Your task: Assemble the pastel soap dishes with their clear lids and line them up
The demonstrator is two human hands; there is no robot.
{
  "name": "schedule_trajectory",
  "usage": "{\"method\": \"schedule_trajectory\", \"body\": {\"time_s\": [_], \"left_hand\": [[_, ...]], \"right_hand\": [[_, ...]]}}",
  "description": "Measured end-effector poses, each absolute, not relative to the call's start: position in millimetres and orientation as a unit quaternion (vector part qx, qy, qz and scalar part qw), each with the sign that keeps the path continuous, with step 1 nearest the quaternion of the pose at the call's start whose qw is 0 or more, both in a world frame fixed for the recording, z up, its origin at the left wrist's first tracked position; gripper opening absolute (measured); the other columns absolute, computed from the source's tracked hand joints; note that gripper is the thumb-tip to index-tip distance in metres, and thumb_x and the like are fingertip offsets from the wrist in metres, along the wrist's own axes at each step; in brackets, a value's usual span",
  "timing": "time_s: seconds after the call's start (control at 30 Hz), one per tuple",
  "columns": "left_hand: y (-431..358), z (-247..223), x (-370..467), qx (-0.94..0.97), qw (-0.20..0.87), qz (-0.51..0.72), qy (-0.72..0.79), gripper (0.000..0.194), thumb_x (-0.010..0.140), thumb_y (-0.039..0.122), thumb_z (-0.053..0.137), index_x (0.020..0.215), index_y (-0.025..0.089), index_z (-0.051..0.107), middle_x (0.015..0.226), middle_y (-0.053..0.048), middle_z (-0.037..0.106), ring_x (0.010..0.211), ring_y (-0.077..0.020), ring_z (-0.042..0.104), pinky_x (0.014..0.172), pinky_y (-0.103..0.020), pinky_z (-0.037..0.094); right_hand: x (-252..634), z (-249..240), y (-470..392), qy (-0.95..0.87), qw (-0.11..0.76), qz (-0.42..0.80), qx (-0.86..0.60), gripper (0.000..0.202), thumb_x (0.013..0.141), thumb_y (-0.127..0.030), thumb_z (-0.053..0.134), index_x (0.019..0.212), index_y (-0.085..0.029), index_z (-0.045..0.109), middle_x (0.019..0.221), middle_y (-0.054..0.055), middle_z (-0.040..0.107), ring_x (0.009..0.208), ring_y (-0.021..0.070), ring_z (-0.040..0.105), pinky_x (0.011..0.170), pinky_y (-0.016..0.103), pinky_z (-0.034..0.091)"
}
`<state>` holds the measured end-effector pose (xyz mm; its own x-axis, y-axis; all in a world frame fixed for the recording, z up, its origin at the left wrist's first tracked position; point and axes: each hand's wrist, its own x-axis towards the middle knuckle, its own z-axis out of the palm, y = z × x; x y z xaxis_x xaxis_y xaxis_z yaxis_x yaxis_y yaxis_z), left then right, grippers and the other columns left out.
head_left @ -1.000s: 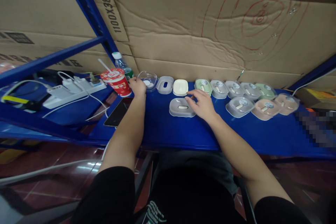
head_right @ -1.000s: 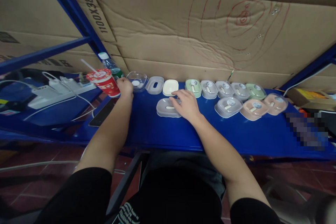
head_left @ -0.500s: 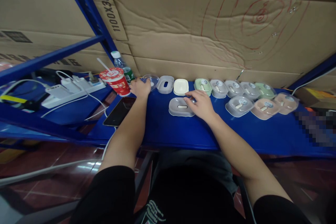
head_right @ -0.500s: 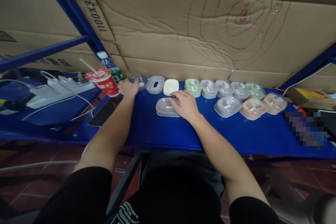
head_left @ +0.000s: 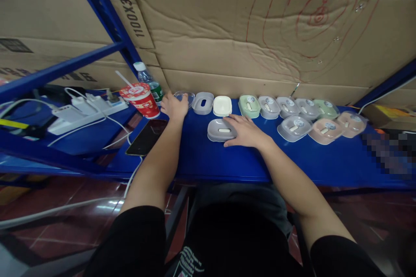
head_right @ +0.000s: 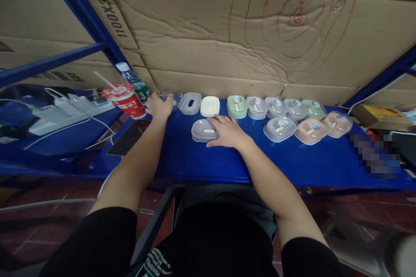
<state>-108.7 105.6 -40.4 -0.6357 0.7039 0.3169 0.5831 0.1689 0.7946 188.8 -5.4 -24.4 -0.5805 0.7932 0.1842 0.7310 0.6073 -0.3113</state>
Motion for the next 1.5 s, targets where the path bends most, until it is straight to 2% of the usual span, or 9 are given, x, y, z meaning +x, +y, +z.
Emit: {"method": "schedule_trajectory", "body": {"time_s": [0.1, 0.2, 0.37, 0.63, 0.83, 1.03, 1.23, 1.37, 1.5], "left_hand": [[96, -31, -97, 0.512, 0.015, 0.494, 0.702, 0.048, 0.087, 0.045, 0.077, 0.127, 0.019, 0.068, 0.154, -0.022, 0.056, 0.150, -0.0448, 0.041, 0.126, -0.066, 0.026], [82, -19, -81, 0.655, 0.040, 0.482, 0.581, 0.038, 0.091, 0.047, 0.073, 0.119, 0.021, 0.073, 0.137, -0.015, 0.068, 0.138, -0.0367, 0.056, 0.124, -0.057, 0.035], [50, -5, -52, 0.831, 0.172, 0.354, 0.394, 0.058, 0.087, 0.060, 0.075, 0.131, 0.023, 0.071, 0.134, -0.012, 0.072, 0.126, -0.0336, 0.066, 0.115, -0.052, 0.049], [43, -17, -33, 0.851, 0.239, 0.332, 0.328, 0.077, 0.088, 0.059, 0.074, 0.154, 0.024, 0.054, 0.161, -0.016, 0.054, 0.150, -0.0352, 0.051, 0.127, -0.055, 0.038], [53, -29, -30, 0.838, 0.254, 0.358, 0.323, 0.074, 0.085, 0.065, 0.076, 0.144, 0.023, 0.062, 0.153, -0.018, 0.061, 0.145, -0.0347, 0.056, 0.123, -0.056, 0.043], [52, -31, -28, 0.863, 0.201, 0.327, 0.328, 0.069, 0.064, 0.049, 0.095, 0.125, 0.026, 0.071, 0.128, -0.014, 0.072, 0.125, -0.0349, 0.068, 0.109, -0.055, 0.056], [46, -17, -32, 0.829, 0.214, 0.355, 0.375, 0.041, 0.095, 0.044, 0.065, 0.129, 0.022, 0.064, 0.125, -0.013, 0.073, 0.109, -0.0274, 0.072, 0.096, -0.046, 0.060], [39, -7, -33, 0.843, 0.101, 0.398, 0.349, 0.055, 0.098, 0.037, 0.061, 0.149, 0.021, 0.053, 0.147, -0.016, 0.064, 0.134, -0.0320, 0.062, 0.115, -0.052, 0.051], [26, 0, -26, 0.863, 0.059, 0.408, 0.294, 0.053, 0.104, 0.047, 0.055, 0.153, 0.026, 0.051, 0.163, -0.015, 0.051, 0.152, -0.0328, 0.048, 0.124, -0.055, 0.041]], "right_hand": [[188, -26, -4, -0.880, 0.155, 0.094, -0.440, 0.102, 0.070, -0.056, 0.093, 0.158, -0.026, 0.050, 0.157, 0.020, 0.058, 0.143, 0.0465, 0.055, 0.121, 0.072, 0.037], [187, -21, -4, -0.871, 0.173, 0.109, -0.448, 0.099, 0.069, -0.049, 0.093, 0.155, -0.024, 0.052, 0.145, 0.020, 0.065, 0.132, 0.0447, 0.063, 0.111, 0.065, 0.050], [191, -9, -3, -0.820, 0.273, 0.136, -0.484, 0.090, 0.071, -0.047, 0.089, 0.149, -0.020, 0.054, 0.146, 0.021, 0.061, 0.133, 0.0416, 0.062, 0.108, 0.058, 0.054], [203, -5, 11, -0.696, 0.475, 0.171, -0.511, 0.054, 0.076, -0.052, 0.083, 0.118, -0.024, 0.065, 0.117, 0.010, 0.074, 0.110, 0.0314, 0.071, 0.101, 0.053, 0.056], [201, -6, 11, -0.698, 0.482, 0.160, -0.505, 0.046, 0.077, -0.054, 0.082, 0.110, -0.024, 0.068, 0.117, 0.010, 0.074, 0.109, 0.0306, 0.069, 0.101, 0.052, 0.055], [201, -10, 13, -0.699, 0.459, 0.186, -0.516, 0.048, 0.077, -0.055, 0.082, 0.112, -0.025, 0.067, 0.119, 0.011, 0.073, 0.112, 0.0321, 0.069, 0.103, 0.054, 0.054], [196, -9, 10, -0.646, 0.527, 0.169, -0.525, 0.057, 0.080, -0.065, 0.079, 0.117, -0.025, 0.064, 0.120, 0.011, 0.073, 0.109, 0.0305, 0.070, 0.100, 0.052, 0.056], [200, -7, 12, -0.594, 0.583, 0.150, -0.534, 0.058, 0.086, -0.080, 0.065, 0.107, -0.026, 0.064, 0.109, 0.010, 0.074, 0.102, 0.0282, 0.071, 0.092, 0.047, 0.058], [215, -9, 25, -0.578, 0.603, 0.141, -0.532, 0.069, 0.094, -0.088, 0.044, 0.107, -0.024, 0.065, 0.101, 0.011, 0.073, 0.099, 0.0293, 0.073, 0.085, 0.045, 0.060]]}}
